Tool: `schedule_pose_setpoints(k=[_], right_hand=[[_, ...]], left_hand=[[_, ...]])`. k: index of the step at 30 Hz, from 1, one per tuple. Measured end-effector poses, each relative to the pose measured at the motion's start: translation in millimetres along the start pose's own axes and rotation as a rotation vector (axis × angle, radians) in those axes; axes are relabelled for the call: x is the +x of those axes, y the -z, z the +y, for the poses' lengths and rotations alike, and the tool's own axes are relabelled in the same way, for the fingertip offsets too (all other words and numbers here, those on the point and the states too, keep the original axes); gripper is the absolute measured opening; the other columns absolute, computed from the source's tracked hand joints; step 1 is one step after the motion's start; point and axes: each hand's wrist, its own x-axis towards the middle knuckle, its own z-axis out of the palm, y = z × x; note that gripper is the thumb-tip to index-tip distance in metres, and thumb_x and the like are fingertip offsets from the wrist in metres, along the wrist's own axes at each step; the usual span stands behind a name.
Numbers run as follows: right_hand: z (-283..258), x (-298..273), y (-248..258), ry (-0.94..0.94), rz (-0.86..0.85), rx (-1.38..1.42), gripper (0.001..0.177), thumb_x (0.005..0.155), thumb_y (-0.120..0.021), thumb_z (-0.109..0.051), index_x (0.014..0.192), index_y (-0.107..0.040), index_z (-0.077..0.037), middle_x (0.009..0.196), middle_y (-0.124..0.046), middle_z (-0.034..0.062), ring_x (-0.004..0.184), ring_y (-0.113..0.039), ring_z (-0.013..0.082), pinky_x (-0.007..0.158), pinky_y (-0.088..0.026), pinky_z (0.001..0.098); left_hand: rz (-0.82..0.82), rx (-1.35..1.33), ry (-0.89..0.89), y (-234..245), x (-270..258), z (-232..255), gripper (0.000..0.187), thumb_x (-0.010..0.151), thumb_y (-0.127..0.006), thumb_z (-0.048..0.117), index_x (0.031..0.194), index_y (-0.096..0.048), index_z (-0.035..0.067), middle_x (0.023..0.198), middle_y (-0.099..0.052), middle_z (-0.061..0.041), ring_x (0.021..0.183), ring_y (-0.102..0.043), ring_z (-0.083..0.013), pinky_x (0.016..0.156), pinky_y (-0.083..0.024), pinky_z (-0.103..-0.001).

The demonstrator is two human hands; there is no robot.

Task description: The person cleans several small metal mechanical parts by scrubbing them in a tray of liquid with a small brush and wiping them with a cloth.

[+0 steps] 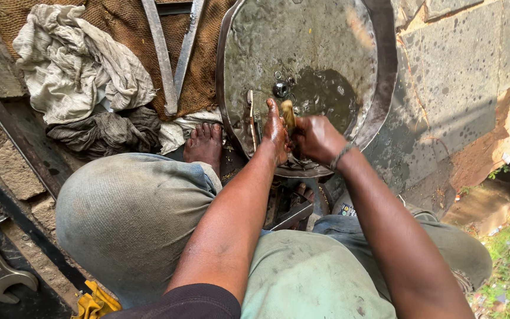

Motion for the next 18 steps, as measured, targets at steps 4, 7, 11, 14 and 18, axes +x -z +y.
schedule_pose_setpoints(k=[4, 7, 11, 14, 18], right_hand=[[23.2, 20.5, 7.4, -0.089, -0.244, 0.117, 0.018, 0.087, -0.068, -0.009, 0.103, -0.076, -0.007, 0.087, -0.079, 0.0127, 0.078, -0.075, 0.0243, 0.074, -0.060, 0.0413], [20.6, 24.9, 8.3, -0.154, -0.271, 0.084, 0.014, 0.087, -0.072, -0.013, 0.098, -0.076, -0.005, 0.085, -0.079, 0.0163, 0.078, -0.075, 0.0290, 0.074, -0.060, 0.0433], [0.3, 14.3, -4.6, -0.069, -0.057, 0.042, 0.024, 0.085, -0.071, -0.015, 0.108, -0.074, -0.008, 0.091, -0.077, 0.0166, 0.079, -0.075, 0.0270, 0.077, -0.060, 0.0410], [-11.3, 3.0, -14.0, -0.077, 0.094, 0.013, 0.030, 0.085, -0.070, -0.010, 0.115, -0.073, -0.006, 0.093, -0.076, 0.0195, 0.082, -0.075, 0.0292, 0.080, -0.060, 0.0419], [-8.6, 6.9, -12.8, -0.021, 0.074, 0.085, 0.040, 0.078, -0.075, -0.008, 0.118, -0.074, -0.009, 0.098, -0.077, 0.0149, 0.086, -0.076, 0.0256, 0.081, -0.060, 0.0398]], left_hand=[[0.008, 0.020, -0.028, 0.1, 5.1, -1.9, 0.101, 0.077, -0.022, 0.098, 0.104, -0.071, 0.015, 0.062, -0.032, 0.006, 0.051, -0.029, -0.0089, 0.048, -0.024, -0.028], [0.014, -0.022, -0.017, 0.5, 9.9, -2.5, 0.099, 0.077, -0.022, 0.099, 0.106, -0.066, 0.015, 0.063, -0.038, 0.005, 0.054, -0.032, -0.0095, 0.049, -0.027, -0.029], [-0.114, -0.050, -0.071, 5.5, 19.2, -9.3, 0.108, 0.075, -0.015, 0.101, 0.094, -0.067, 0.009, 0.065, -0.059, 0.002, 0.052, -0.045, -0.0092, 0.045, -0.027, -0.029], [-0.151, -0.197, -0.170, 4.4, 26.5, -16.5, 0.096, 0.087, -0.027, 0.102, 0.097, -0.061, 0.012, 0.081, -0.060, -0.002, 0.070, -0.056, -0.0153, 0.056, -0.045, -0.036], [-0.072, -0.168, -0.056, 5.9, 33.4, -19.4, 0.092, 0.079, -0.027, 0.094, 0.101, -0.069, 0.015, 0.096, -0.068, -0.007, 0.092, -0.065, -0.0211, 0.073, -0.056, -0.043]])
